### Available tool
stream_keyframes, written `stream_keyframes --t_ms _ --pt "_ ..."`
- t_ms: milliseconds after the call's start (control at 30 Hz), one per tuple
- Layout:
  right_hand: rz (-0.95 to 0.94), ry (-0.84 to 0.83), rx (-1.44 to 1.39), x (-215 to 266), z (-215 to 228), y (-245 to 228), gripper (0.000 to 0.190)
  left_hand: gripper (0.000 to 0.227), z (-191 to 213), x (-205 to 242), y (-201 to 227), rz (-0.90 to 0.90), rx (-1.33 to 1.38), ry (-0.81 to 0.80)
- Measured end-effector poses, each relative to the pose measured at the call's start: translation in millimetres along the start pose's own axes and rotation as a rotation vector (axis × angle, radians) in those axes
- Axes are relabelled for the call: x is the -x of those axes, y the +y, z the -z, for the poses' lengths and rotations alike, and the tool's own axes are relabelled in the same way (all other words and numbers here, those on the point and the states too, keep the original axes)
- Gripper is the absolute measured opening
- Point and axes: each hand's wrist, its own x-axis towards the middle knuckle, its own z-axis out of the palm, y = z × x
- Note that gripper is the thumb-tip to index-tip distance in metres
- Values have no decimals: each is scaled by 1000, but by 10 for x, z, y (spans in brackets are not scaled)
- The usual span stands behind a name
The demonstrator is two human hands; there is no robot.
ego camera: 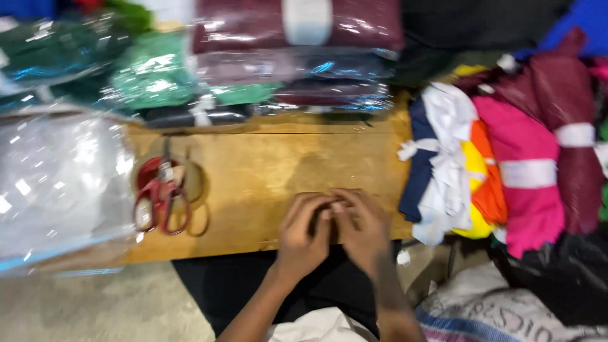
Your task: Folding a piece of maroon fabric and securing it with a white ribbon at a packing station.
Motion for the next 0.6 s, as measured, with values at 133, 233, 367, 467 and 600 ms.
stream_keyframes --t_ms 133,233,367,467,600 --pt "91 403 156 98 754 438 19 19 -617 -38 13 75 105 -337" --pt "130 607 442 134 1252 662 13 24 -1037 -60 25 -3 76 -457" --pt "245 506 505 163 1300 903 29 35 -1423 -10 -7 -57 25 -482" --pt "213 481 481 69 1205 868 31 36 -1538 -30 -142 -59 -12 -495" --pt "163 423 387 91 1281 723 31 35 -1463 -27 -94 36 -1 -535"
